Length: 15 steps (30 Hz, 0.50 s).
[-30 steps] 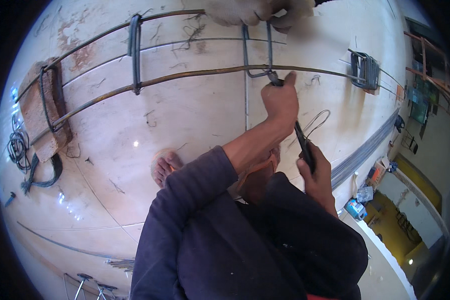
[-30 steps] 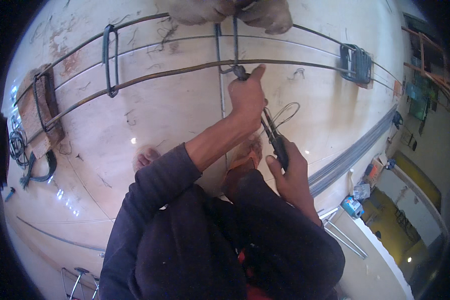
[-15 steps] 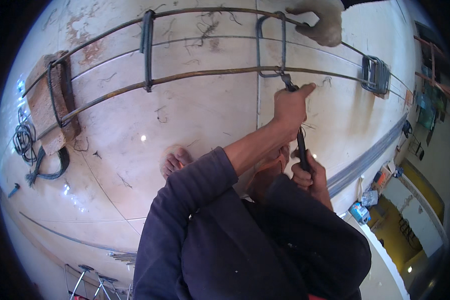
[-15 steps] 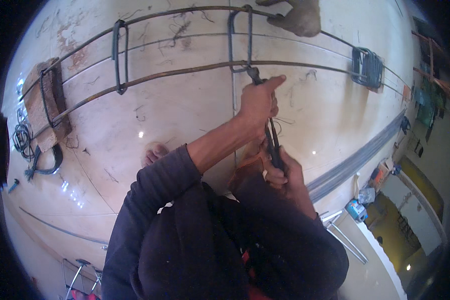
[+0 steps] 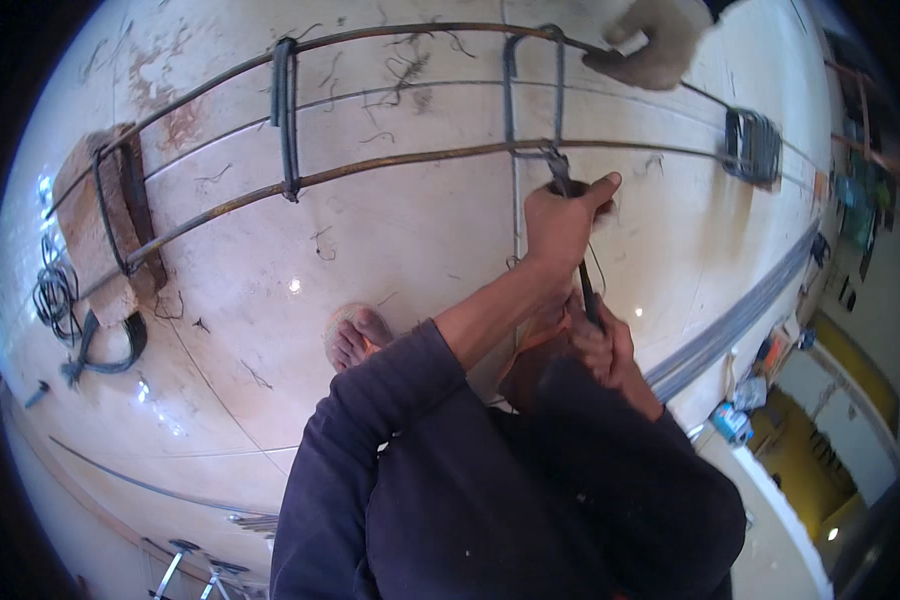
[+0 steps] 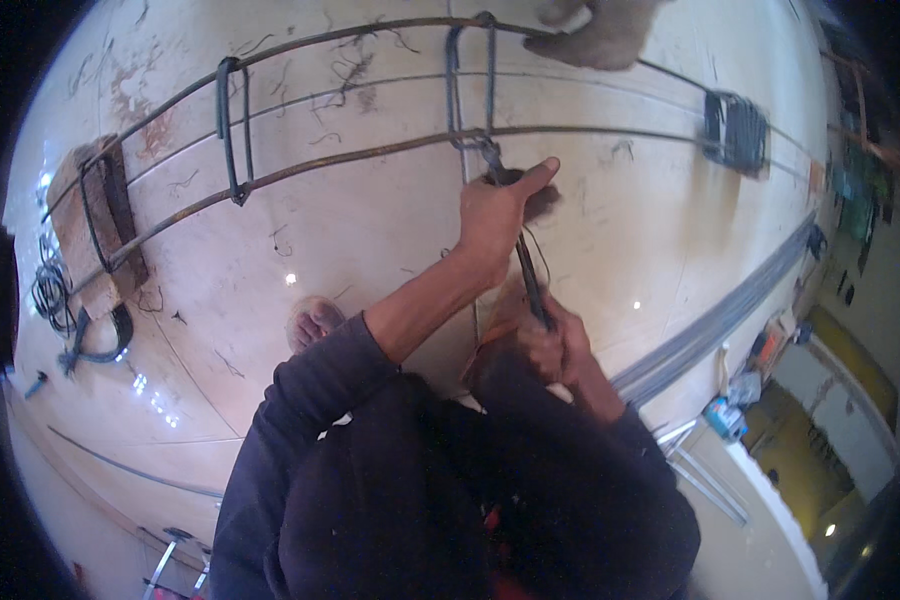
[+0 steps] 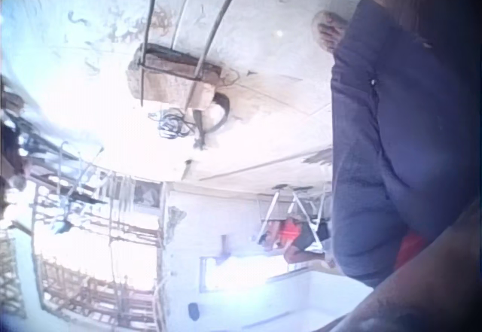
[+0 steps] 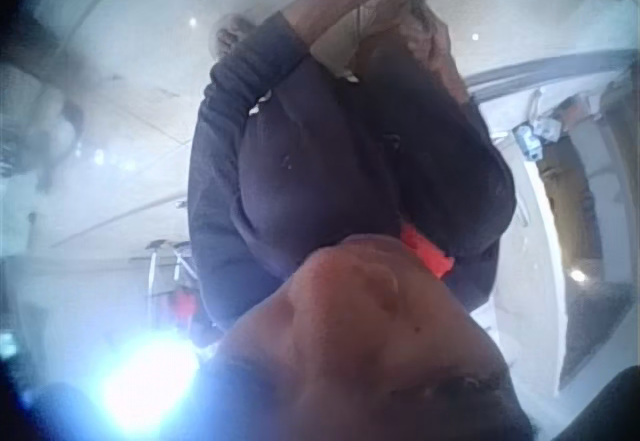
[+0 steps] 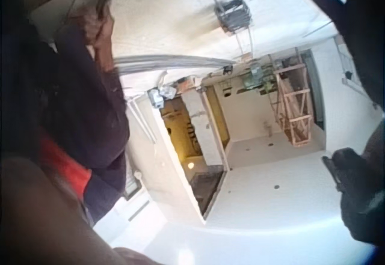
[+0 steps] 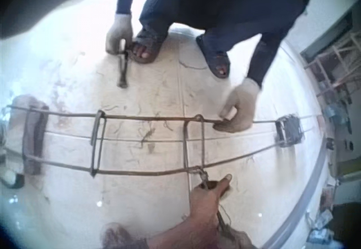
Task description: The person sits on the floor and uses pliers to twist wire ties around a metal rebar cage structure. They repeatedly pick up wire pieces, wrap them around the rebar intersections, and twist them tight to secure the frame.
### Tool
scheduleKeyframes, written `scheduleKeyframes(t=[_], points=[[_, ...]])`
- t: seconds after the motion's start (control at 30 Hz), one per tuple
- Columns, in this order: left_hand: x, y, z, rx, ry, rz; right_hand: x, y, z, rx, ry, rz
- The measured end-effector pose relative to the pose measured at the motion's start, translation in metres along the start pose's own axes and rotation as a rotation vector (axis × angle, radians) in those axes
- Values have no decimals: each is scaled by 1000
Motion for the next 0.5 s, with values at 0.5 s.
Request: scheduleKeyframes(t=[0.5], points=[[0,25,-48,-369,283,542,-9,-51,-11,293,72,-674]])
Point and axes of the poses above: each hand's wrist, its own z-axis towards the middle knuckle, its own x-axis out of the back of the hand, y = z × x, the point moved 10 cm from there along z, towards the middle knuckle, and after that the axes turned 6 degrees about -z, right-handed, at the moved point
